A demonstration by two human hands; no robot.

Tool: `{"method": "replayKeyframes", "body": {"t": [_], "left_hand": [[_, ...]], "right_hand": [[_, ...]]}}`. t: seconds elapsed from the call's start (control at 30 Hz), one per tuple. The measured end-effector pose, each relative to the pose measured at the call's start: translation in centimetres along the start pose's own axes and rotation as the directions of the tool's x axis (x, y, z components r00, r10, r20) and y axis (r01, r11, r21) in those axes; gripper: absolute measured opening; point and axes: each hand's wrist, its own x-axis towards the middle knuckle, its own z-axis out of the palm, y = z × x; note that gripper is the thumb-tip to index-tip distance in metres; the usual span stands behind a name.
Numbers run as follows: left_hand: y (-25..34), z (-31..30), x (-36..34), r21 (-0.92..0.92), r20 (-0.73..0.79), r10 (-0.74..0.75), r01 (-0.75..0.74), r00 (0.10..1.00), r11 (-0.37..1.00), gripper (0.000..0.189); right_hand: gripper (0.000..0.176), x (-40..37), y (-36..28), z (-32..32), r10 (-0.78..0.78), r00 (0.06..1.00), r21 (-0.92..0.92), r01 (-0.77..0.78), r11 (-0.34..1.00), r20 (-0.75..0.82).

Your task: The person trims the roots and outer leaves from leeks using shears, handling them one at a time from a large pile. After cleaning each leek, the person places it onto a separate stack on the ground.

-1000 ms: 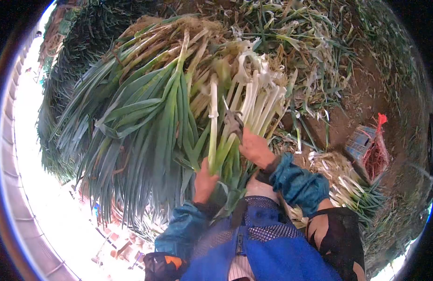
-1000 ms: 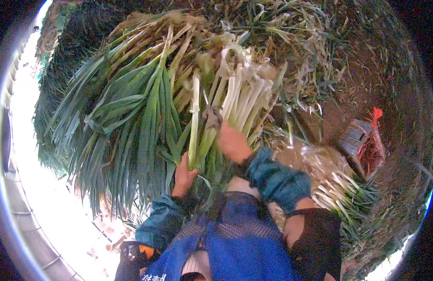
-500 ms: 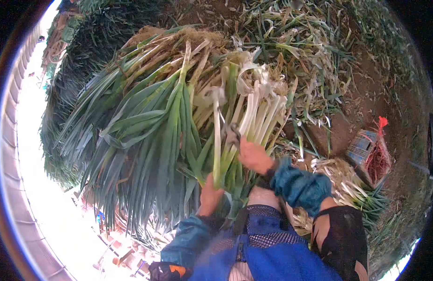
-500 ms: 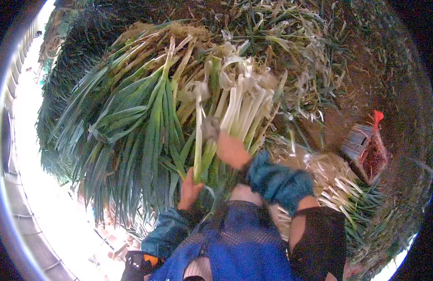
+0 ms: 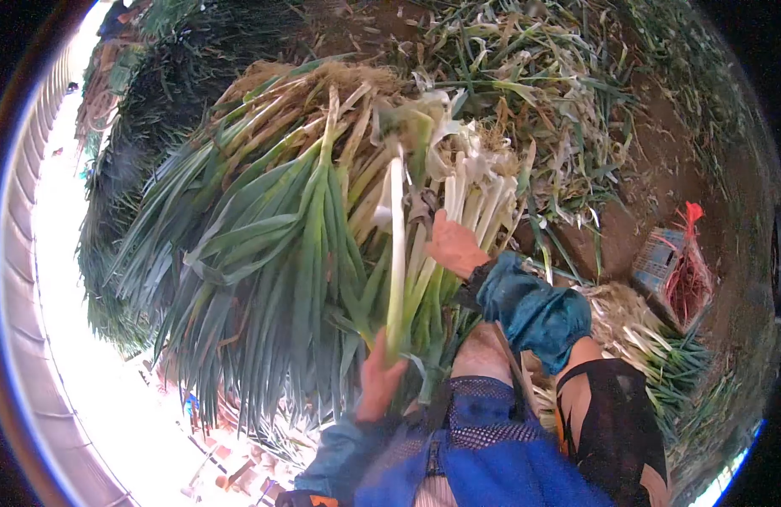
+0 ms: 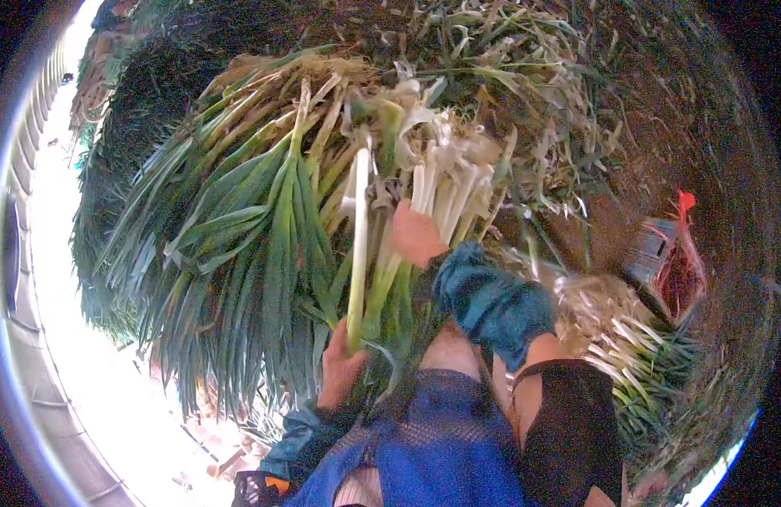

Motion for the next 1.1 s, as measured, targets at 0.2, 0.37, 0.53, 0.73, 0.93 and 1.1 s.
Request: {"method": "replayKeyframes", "body": {"t": [0.2, 0.37, 0.53, 0.73, 0.93, 1.1], "left_hand": [[-1.4, 1.7, 4.8, 0.212, 0.069, 0.005, -0.019, 0.998, 0.977, 0.07], [-5.5, 4.9, 2.2, 0.466, 0.143, -0.154, 0.071, 0.978, 0.882, 0.08], [-7.6, 5.1, 1.3, 0.369, 0.109, -0.005, -0.036, 0.994, 0.929, 0.075], [-4.5, 4.7, 1.3, 0.474, 0.191, -0.037, -0.059, 0.981, 0.878, 0.057], [1.8, -1.8, 14.7, 0.746, -0.098, 0.57, -0.318, 0.816, 0.584, 0.023], [3.6, -5.9, 25.4, 0.908, -0.286, 0.58, 0.023, 0.763, 0.418, 0.024]], "right_hand": [[0.056, -9.8, -0.2, -4.3, 0.065, 0.998, 0.133, -0.062, 0.989, -0.022], [0.054, -12.4, 1.3, -4.0, 0.143, 0.988, 0.088, -0.147, 0.985, 0.054], [0.052, -7.8, 4.8, -2.0, 0.035, 0.998, -0.028, -0.037, 0.999, -0.045], [0.049, -5.0, 5.6, -2.8, 0.084, 0.996, -0.119, -0.089, 0.989, -0.043], [0.047, -6.6, 4.7, -2.9, 0.036, 0.999, -0.12, -0.033, 0.992, 0.023], [0.05, -9.6, 1.4, -2.3, 0.097, 0.988, -0.018, -0.095, 0.995, 0.12]]}}
